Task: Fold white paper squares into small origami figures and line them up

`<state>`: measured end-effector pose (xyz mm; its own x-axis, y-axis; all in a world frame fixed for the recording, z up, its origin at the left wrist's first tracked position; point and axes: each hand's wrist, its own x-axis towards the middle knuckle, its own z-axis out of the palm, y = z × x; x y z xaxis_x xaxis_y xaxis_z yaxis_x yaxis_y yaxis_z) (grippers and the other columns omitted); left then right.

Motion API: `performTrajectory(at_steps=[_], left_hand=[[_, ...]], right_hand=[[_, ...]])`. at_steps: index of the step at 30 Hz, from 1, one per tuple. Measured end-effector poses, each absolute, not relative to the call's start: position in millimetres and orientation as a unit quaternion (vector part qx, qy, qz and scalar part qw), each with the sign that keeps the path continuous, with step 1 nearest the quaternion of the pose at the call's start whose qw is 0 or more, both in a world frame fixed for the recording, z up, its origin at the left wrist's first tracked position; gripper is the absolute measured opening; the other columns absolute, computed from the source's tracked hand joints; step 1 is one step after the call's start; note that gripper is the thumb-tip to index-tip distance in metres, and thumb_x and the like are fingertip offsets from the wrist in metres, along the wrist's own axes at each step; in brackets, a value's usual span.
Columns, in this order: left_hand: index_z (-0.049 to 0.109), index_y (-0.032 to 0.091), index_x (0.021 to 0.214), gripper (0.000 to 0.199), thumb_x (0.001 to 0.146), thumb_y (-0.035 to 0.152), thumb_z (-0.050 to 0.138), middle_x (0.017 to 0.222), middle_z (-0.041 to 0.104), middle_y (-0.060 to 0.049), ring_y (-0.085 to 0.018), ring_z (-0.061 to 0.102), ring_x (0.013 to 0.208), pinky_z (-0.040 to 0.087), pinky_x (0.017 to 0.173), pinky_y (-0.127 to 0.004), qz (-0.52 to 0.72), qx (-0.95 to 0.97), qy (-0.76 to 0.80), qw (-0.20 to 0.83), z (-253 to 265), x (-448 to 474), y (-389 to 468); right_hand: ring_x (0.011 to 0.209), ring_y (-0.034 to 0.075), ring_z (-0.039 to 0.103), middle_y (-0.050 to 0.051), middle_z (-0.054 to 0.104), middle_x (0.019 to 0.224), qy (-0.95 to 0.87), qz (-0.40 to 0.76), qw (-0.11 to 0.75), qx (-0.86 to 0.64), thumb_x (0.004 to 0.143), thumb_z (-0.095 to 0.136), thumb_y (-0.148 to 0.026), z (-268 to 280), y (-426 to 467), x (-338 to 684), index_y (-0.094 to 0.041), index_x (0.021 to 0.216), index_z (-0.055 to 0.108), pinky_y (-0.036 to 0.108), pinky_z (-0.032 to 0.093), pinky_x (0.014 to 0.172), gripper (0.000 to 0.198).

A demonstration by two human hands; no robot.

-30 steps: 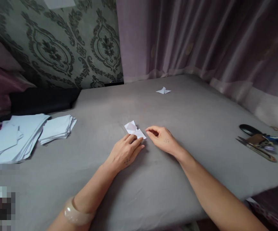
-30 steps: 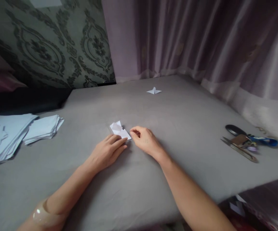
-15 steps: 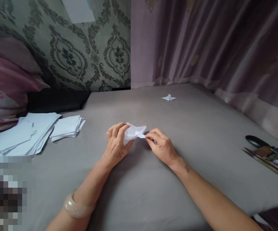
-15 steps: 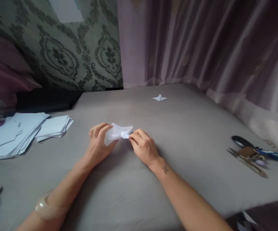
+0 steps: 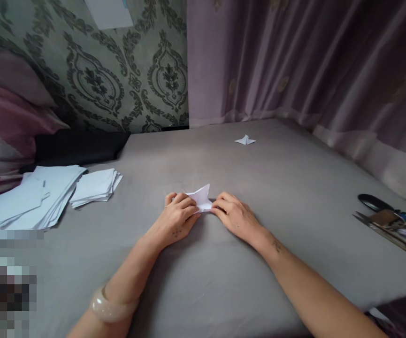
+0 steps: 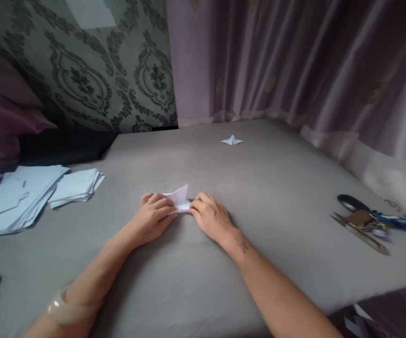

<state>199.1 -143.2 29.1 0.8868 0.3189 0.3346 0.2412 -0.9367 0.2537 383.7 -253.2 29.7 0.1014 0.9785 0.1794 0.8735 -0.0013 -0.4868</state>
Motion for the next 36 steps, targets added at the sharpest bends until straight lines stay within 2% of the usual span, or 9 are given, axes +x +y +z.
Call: performTrajectory(at_steps=[3, 7, 12, 15, 18, 22, 28, 31, 36], left_hand=[[0.061, 0.021, 0.099, 0.015, 0.091, 0.024, 0.049, 0.094, 0.068, -0.004, -0.02, 0.054, 0.093, 0.028, 0.089, -0.041, 0.186, 0.961, 0.159, 0.13, 29.2, 198.6, -143.0], [0.049, 0.02, 0.12, 0.04, 0.08, 0.018, 0.057, 0.099, 0.067, -0.005, -0.022, 0.054, 0.097, 0.027, 0.094, -0.043, 0.175, 0.957, 0.17, 0.157, 27.7, 195.6, -139.6], [0.054, 0.021, 0.107, 0.047, 0.066, 0.001, 0.051, 0.1, 0.066, -0.003, -0.022, 0.052, 0.099, 0.029, 0.091, -0.04, 0.169, 0.96, 0.164, 0.151, 30.2, 190.8, -132.5], [0.059, 0.022, 0.095, 0.03, 0.074, 0.003, 0.049, 0.099, 0.068, -0.002, -0.02, 0.053, 0.097, 0.029, 0.09, -0.04, 0.196, 0.961, 0.15, 0.127, 31.5, 189.3, -128.5], [0.062, 0.024, 0.096, 0.021, 0.086, 0.01, 0.048, 0.101, 0.068, -0.002, -0.02, 0.052, 0.098, 0.03, 0.09, -0.04, 0.21, 0.962, 0.13, 0.114, 29.7, 188.9, -126.2], [0.063, 0.025, 0.103, 0.024, 0.092, 0.014, 0.046, 0.11, 0.063, -0.005, -0.023, 0.047, 0.105, 0.033, 0.091, -0.041, 0.227, 0.962, 0.122, 0.092, 26.0, 190.6, -128.1], [0.056, 0.031, 0.119, 0.033, 0.092, 0.015, 0.044, 0.13, 0.043, -0.01, -0.026, 0.042, 0.113, 0.039, 0.094, -0.047, 0.273, 0.945, 0.156, 0.088, 25.6, 198.3, -135.8], [0.046, 0.022, 0.125, 0.037, 0.09, 0.029, 0.054, 0.121, 0.046, -0.013, -0.022, 0.05, 0.104, 0.046, 0.088, -0.04, 0.312, 0.918, 0.212, 0.126, 21.7, 202.2, -136.8], [0.055, 0.019, 0.093, 0.014, 0.091, 0.032, 0.052, 0.09, 0.059, -0.004, -0.017, 0.057, 0.081, 0.048, 0.074, -0.032, 0.252, 0.932, 0.216, 0.143, 11.1, 207.2, -135.9]], right_hand=[[0.078, 0.012, 0.058, 0.001, 0.06, 0.092, -0.622, 0.135, 0.277, -0.72, 0.089, 0.056, -0.025, 27.4, -250.3, 380.2, -0.021, 0.086, 0.066, 0.024, 0.044, 0.07, 0.011], [0.076, 0.013, 0.056, 0.002, 0.059, 0.088, -0.593, 0.127, 0.301, -0.736, 0.086, 0.058, -0.021, 22.4, -248.2, 376.6, -0.02, 0.082, 0.062, 0.024, 0.044, 0.069, 0.005], [0.082, 0.014, 0.056, 0.003, 0.059, 0.094, -0.629, 0.109, 0.302, -0.708, 0.088, 0.054, -0.015, 21.8, -249.7, 374.1, -0.02, 0.089, 0.063, 0.025, 0.045, 0.075, 0.01], [0.089, 0.016, 0.055, 0.004, 0.061, 0.092, -0.678, 0.081, 0.269, -0.679, 0.09, 0.048, -0.009, 24.0, -251.9, 371.7, -0.022, 0.092, 0.066, 0.027, 0.045, 0.079, 0.022], [0.092, 0.017, 0.055, 0.005, 0.063, 0.094, -0.699, 0.065, 0.245, -0.668, 0.09, 0.045, -0.007, 25.5, -254.0, 369.0, -0.022, 0.095, 0.067, 0.028, 0.045, 0.077, 0.027], [0.091, 0.016, 0.056, 0.004, 0.063, 0.093, -0.673, 0.081, 0.262, -0.687, 0.09, 0.049, -0.015, 25.2, -252.9, 366.2, -0.023, 0.094, 0.068, 0.027, 0.044, 0.076, 0.021], [0.082, 0.016, 0.059, 0.003, 0.064, 0.084, -0.617, 0.085, 0.257, -0.739, 0.088, 0.056, -0.026, 20.7, -244.4, 363.4, -0.022, 0.082, 0.066, 0.026, 0.04, 0.068, 0.013], [0.079, 0.017, 0.058, 0.003, 0.063, 0.082, -0.609, 0.073, 0.249, -0.749, 0.087, 0.058, -0.03, 19.3, -241.4, 361.8, -0.021, 0.078, 0.064, 0.026, 0.038, 0.065, 0.014], [0.077, 0.016, 0.059, 0.003, 0.065, 0.083, -0.611, 0.115, 0.26, -0.739, 0.085, 0.059, -0.025, 23.7, -241.5, 367.5, -0.022, 0.081, 0.066, 0.026, 0.04, 0.065, 0.009]])
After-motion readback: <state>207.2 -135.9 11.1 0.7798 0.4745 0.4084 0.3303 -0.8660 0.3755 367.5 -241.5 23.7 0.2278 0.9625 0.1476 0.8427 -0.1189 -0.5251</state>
